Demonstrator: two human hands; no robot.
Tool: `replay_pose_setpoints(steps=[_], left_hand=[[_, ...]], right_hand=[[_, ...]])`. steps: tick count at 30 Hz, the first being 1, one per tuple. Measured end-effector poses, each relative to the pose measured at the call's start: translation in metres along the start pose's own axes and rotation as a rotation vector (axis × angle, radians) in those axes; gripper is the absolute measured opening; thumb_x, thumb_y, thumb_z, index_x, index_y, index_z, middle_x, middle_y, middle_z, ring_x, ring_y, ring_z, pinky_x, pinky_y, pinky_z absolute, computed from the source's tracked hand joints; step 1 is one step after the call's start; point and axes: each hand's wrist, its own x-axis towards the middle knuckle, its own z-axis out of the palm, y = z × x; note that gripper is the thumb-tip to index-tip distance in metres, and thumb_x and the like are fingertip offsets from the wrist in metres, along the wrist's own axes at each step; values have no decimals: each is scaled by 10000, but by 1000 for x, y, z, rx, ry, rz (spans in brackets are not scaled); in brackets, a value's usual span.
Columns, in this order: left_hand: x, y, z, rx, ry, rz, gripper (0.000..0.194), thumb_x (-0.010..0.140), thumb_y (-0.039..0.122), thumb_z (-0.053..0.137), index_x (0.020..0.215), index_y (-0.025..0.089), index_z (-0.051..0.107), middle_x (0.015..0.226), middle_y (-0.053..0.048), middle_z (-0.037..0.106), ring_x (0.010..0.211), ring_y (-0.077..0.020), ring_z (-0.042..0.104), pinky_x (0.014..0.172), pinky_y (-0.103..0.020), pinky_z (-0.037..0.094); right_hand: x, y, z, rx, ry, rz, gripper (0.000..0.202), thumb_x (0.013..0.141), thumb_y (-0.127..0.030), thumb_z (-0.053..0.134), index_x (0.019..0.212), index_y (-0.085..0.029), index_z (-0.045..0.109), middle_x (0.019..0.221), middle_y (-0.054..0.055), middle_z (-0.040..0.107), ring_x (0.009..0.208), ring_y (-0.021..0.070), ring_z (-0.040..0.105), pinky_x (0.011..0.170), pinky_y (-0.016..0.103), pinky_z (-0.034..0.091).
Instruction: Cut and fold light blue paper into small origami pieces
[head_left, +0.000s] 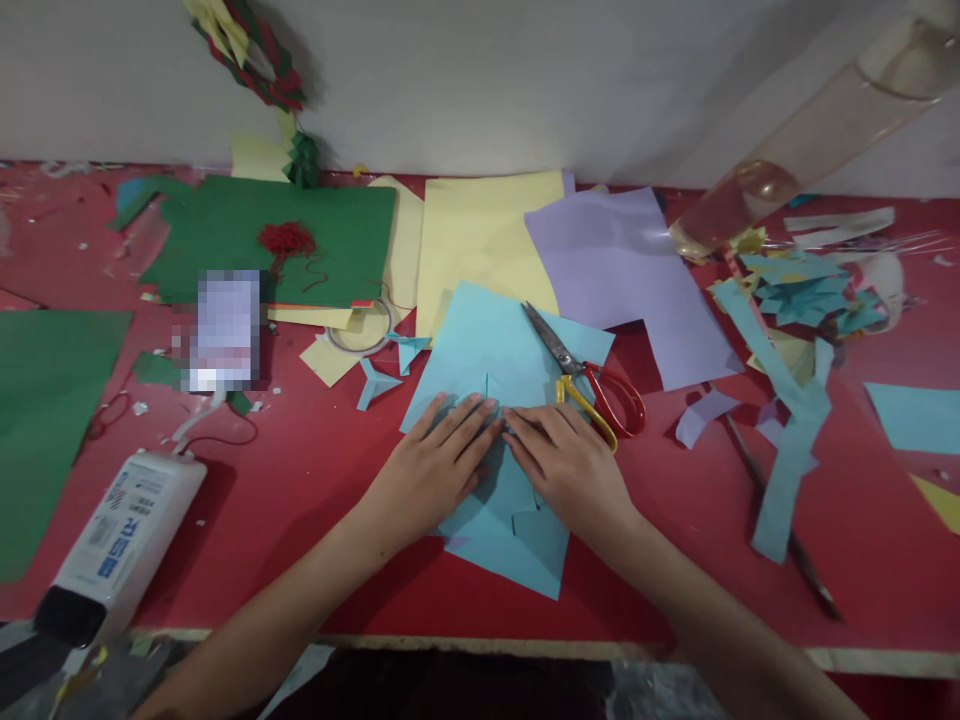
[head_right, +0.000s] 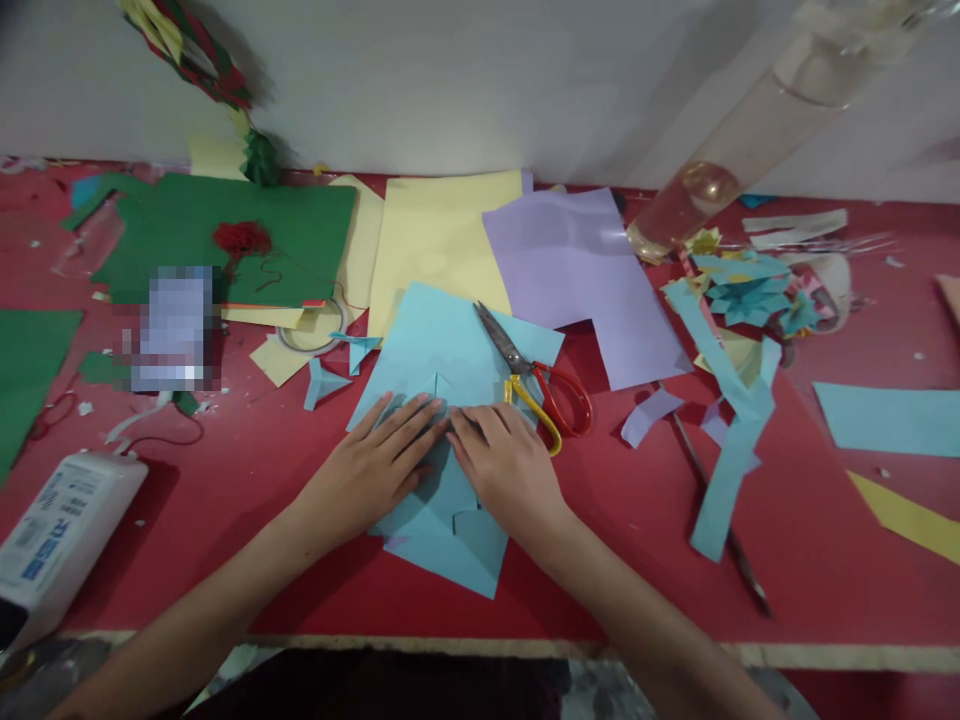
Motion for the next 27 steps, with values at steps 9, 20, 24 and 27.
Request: replay_pose_setpoints(steps=[9,20,24,27], left_hand=[[-16,22,3,29,34,-89,576,1034,419,345,1475,51,380,1576,-121,339,1473,-259,291,1212,-453,277],[-16,22,5,27,9,-89,640,1031,488,294,1462,27,400,1565,-142,355,1472,-264,293,1206,-422,302],[-16,21,6,17,12,-89,639,1031,490,290,1460,31,406,1566,-139,353,1474,-260,288,1212,-415,292],[-16,21,6,16,9,-91,640,1030,489,295,1466,32,397,1573,-136,341,1474,-263,286,1213,-417,287]], right_hand=[[0,0,2,-54,18,-32,271,964,-224,550,1191,-128,663,970,98,707,909,229,619,772,358,519],[0,-1,2,-60,15,-35,278,963,-215,549,1197,-113,657,954,99,698,898,228,622,762,355,520],[0,-2,1,-67,15,-39,278,958,-212,559,1192,-105,665,947,100,695,898,231,622,759,355,518],[1,-2,1,-65,22,-42,281,948,-206,576,1187,-91,671,941,99,694,886,230,619,752,352,514]])
